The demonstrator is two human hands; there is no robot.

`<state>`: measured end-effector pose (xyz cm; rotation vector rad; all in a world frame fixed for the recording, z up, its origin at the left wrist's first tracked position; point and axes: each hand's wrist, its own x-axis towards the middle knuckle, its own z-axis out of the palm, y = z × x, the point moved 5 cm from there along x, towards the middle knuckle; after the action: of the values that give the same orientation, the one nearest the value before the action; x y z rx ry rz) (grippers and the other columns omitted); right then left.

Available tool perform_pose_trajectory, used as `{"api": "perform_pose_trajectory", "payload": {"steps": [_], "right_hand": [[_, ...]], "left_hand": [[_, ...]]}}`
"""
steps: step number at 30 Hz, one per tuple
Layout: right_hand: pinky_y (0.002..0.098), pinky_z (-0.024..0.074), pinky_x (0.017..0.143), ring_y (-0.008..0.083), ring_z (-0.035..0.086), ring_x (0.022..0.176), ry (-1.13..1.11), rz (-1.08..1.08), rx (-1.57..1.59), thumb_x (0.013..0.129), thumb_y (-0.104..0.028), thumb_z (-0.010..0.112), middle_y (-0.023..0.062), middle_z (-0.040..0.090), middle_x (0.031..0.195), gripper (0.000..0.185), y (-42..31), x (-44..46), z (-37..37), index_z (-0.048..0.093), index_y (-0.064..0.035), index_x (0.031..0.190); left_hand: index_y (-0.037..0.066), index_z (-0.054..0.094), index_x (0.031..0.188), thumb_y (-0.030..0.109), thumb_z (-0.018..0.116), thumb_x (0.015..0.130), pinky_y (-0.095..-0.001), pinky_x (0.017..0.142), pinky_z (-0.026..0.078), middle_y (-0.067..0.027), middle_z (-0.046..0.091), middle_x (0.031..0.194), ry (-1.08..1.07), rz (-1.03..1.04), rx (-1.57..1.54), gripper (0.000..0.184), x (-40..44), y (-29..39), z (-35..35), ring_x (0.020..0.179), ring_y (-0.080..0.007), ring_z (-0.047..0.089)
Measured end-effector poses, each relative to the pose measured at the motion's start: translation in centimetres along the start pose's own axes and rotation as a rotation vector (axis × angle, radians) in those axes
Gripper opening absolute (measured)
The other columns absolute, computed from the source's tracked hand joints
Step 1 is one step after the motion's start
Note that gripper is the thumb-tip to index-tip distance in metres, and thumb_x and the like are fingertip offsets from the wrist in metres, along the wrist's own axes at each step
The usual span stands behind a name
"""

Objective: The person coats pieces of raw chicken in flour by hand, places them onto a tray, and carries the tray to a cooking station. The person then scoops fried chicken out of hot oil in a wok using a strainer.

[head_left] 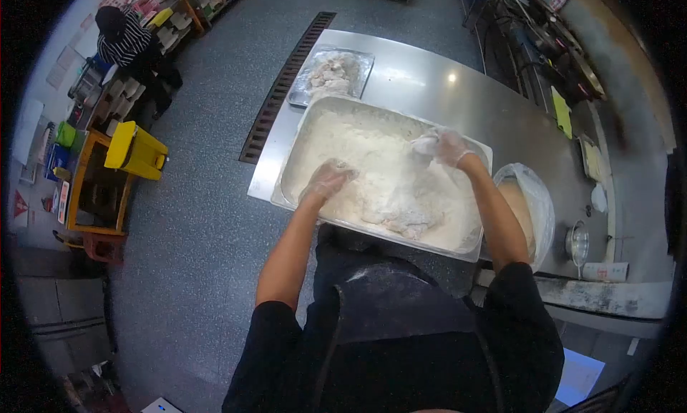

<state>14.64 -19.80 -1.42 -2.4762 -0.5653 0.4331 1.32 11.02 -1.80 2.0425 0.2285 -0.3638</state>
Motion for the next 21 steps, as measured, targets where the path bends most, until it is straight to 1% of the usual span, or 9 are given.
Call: {"api": "perform_pose_trajectory", "payload": {"steps": [1, 3, 5, 7, 9, 13, 15, 19, 21], "right_hand": [[0.0353, 0.0449, 0.082, 0.0302, 0.056, 0.096, 0.008, -0.095, 0.230, 0.083, -0.021, 0.046, 0.0169, 0.058, 0.104, 0.028, -1.8, -0.7, -0.5, 0.057, -0.0037, 0.102], [0.0371, 0.0459, 0.078, 0.0329, 0.056, 0.092, 0.161, -0.177, -0.616, 0.079, -0.019, 0.051, 0.0184, 0.060, 0.097, 0.024, -6.4, -3.5, -3.8, 0.058, 0.0001, 0.092], [0.0381, 0.0458, 0.077, 0.0338, 0.056, 0.090, 0.300, -0.179, -0.535, 0.078, -0.019, 0.054, 0.0186, 0.060, 0.092, 0.023, -11.5, -6.2, -5.6, 0.059, 0.0005, 0.090], [0.0391, 0.0457, 0.075, 0.0346, 0.056, 0.088, 0.428, -0.159, -0.439, 0.076, -0.019, 0.056, 0.0189, 0.060, 0.088, 0.023, -13.5, -7.5, -7.0, 0.059, 0.0009, 0.087], [0.0383, 0.0410, 0.089, 0.0327, 0.051, 0.101, 0.077, 0.123, -0.422, 0.081, -0.018, 0.051, 0.0179, 0.056, 0.105, 0.023, -12.6, -6.4, -6.7, 0.058, -0.0036, 0.097], [0.0390, 0.0412, 0.087, 0.0340, 0.051, 0.101, 0.120, 0.145, -0.578, 0.080, -0.020, 0.052, 0.0192, 0.056, 0.105, 0.024, -10.4, -5.3, -6.0, 0.059, -0.0042, 0.097], [0.0396, 0.0405, 0.088, 0.0346, 0.051, 0.102, 0.110, 0.177, -0.312, 0.079, -0.020, 0.053, 0.0203, 0.055, 0.106, 0.027, -12.6, -4.9, -7.1, 0.058, -0.0061, 0.102], [0.0398, 0.0388, 0.091, 0.0333, 0.050, 0.103, 0.170, 0.131, -0.471, 0.077, -0.017, 0.054, 0.0188, 0.055, 0.108, 0.032, -11.8, 0.2, -7.8, 0.056, -0.0087, 0.107], [0.0400, 0.0367, 0.093, 0.0314, 0.050, 0.106, 0.229, -0.053, -0.538, 0.076, -0.017, 0.054, 0.0153, 0.055, 0.112, 0.036, -10.8, 5.0, -8.6, 0.054, -0.0106, 0.111]], "left_hand": [[-0.005, 0.055, 0.107, 0.039, 0.066, 0.069, -0.0347, 0.087, 0.042, -0.0229, 0.059, 0.103, 0.002, 0.008, 0.039, 0.059, -0.3, 0.1, 0.0, 0.101, -0.0320, 0.054], [-0.002, 0.058, 0.103, 0.037, 0.065, 0.072, -0.0334, 0.084, 0.043, -0.0190, 0.060, 0.102, 0.008, 0.085, 0.077, 0.050, 0.3, -0.4, 0.2, 0.096, -0.0283, 0.056], [0.001, 0.062, 0.098, 0.035, 0.065, 0.075, -0.0322, 0.082, 0.044, -0.0151, 0.060, 0.101, 0.013, 0.168, 0.123, 0.041, 2.3, -1.6, 0.3, 0.091, -0.0245, 0.057], [0.002, 0.060, 0.105, 0.041, 0.060, 0.075, -0.0349, 0.092, 0.039, -0.0205, 0.056, 0.111, -0.044, 0.164, 0.226, 0.049, 3.5, -2.9, 0.7, 0.106, -0.0311, 0.051], [0.006, 0.061, 0.104, 0.041, 0.057, 0.077, -0.0348, 0.094, 0.037, -0.0188, 0.055, 0.113, -0.110, 0.177, 0.218, 0.045, 1.8, 0.1, 0.0, 0.108, -0.0312, 0.050], [0.017, 0.064, 0.103, 0.040, 0.049, 0.084, -0.0347, 0.095, 0.036, -0.0154, 0.054, 0.115, -0.182, 0.380, 0.254, 0.034, 2.4, -0.2, 0.1, 0.111, -0.0316, 0.047], [0.014, 0.063, 0.103, 0.040, 0.051, 0.083, -0.0350, 0.095, 0.036, -0.0165, 0.054, 0.114, -0.183, 0.331, 0.229, 0.035, 2.1, 0.8, -0.7, 0.109, -0.0317, 0.047], [0.004, 0.060, 0.104, 0.037, 0.056, 0.080, -0.0365, 0.092, 0.038, -0.0194, 0.055, 0.109, -0.130, 0.229, 0.113, 0.041, 1.0, 1.2, -1.8, 0.103, -0.0325, 0.051], [0.002, 0.058, 0.105, 0.036, 0.057, 0.080, -0.0371, 0.090, 0.039, -0.0200, 0.056, 0.107, -0.207, 0.258, 0.025, 0.043, 1.6, 1.1, -1.8, 0.101, -0.0330, 0.052]]}}
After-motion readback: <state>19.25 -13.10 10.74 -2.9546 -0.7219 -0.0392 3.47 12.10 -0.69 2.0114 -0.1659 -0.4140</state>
